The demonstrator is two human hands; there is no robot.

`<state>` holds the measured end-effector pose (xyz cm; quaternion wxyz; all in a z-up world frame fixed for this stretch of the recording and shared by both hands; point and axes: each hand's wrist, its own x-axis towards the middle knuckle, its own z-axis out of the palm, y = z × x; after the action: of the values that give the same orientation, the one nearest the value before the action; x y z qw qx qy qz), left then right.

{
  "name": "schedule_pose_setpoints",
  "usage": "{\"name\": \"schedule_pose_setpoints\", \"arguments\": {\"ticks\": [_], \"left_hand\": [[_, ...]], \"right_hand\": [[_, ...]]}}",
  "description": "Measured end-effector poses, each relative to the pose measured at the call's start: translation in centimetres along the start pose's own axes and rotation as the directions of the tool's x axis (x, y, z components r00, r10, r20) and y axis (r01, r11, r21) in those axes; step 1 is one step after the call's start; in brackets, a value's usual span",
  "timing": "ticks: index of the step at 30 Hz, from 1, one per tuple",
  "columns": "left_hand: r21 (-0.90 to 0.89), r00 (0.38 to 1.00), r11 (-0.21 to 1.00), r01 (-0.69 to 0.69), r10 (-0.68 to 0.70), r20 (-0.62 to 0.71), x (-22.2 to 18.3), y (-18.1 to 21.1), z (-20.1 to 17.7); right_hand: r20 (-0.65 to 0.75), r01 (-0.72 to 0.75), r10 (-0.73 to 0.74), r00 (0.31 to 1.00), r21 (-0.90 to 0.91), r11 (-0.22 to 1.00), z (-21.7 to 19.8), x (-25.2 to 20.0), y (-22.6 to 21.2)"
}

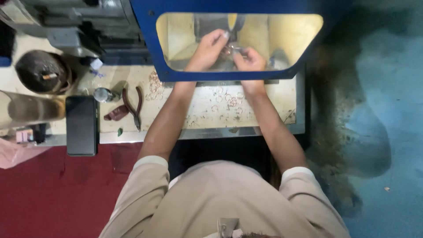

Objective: Polishing small jewelry components using a bench-mounted polishing machine.

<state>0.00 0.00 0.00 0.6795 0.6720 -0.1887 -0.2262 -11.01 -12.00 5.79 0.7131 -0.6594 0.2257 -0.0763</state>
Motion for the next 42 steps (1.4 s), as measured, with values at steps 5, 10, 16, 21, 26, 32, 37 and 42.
{"name": "schedule_pose_setpoints", "arguments": {"ticks": [5,10,16,21,26,32,37,42], "left_hand": [[-0.057,0.985,0.996,-0.072,0.062,-0.159,0.3,-1.0,-0.4],[-0.02,0.959,0.99,-0.141,0.131,-0.249,-0.7,1.4,-0.9],[-0.016,0.969,0.986,-0.166,0.16,-0.186,-2.4,4.3,-0.3],[0.011,0.954,0.98,-0.196,0.194,-0.227,-1.7,3.3,0.0],[-0.017,0.924,0.981,-0.196,0.178,-0.338,-0.8,0.9,0.6],[-0.108,0.918,0.98,-0.165,0.113,-0.38,-1.0,1.1,1.5],[-0.2,0.928,0.967,-0.156,0.074,-0.364,-0.7,0.3,1.7],[-0.242,0.936,0.963,-0.12,0.029,-0.35,-0.7,0.8,1.1]], "right_hand": [[0.004,0.141,-0.141,0.99,-0.125,0.982,-0.3,6.0,2.8],[0.06,0.257,-0.251,0.966,-0.136,0.957,-0.2,8.1,5.3],[0.054,0.504,-0.507,0.861,-0.241,0.83,-0.4,4.9,1.9],[0.067,0.533,-0.529,0.846,-0.16,0.831,-0.7,5.9,2.4],[0.04,0.537,-0.537,0.843,-0.129,0.834,0.3,6.6,2.2],[-0.005,0.522,-0.532,0.847,-0.184,0.833,0.6,6.6,2.2],[-0.023,0.503,-0.52,0.854,-0.219,0.836,1.3,5.1,0.9],[-0.044,0.494,-0.508,0.86,-0.176,0.852,1.7,5.9,2.1]]}}
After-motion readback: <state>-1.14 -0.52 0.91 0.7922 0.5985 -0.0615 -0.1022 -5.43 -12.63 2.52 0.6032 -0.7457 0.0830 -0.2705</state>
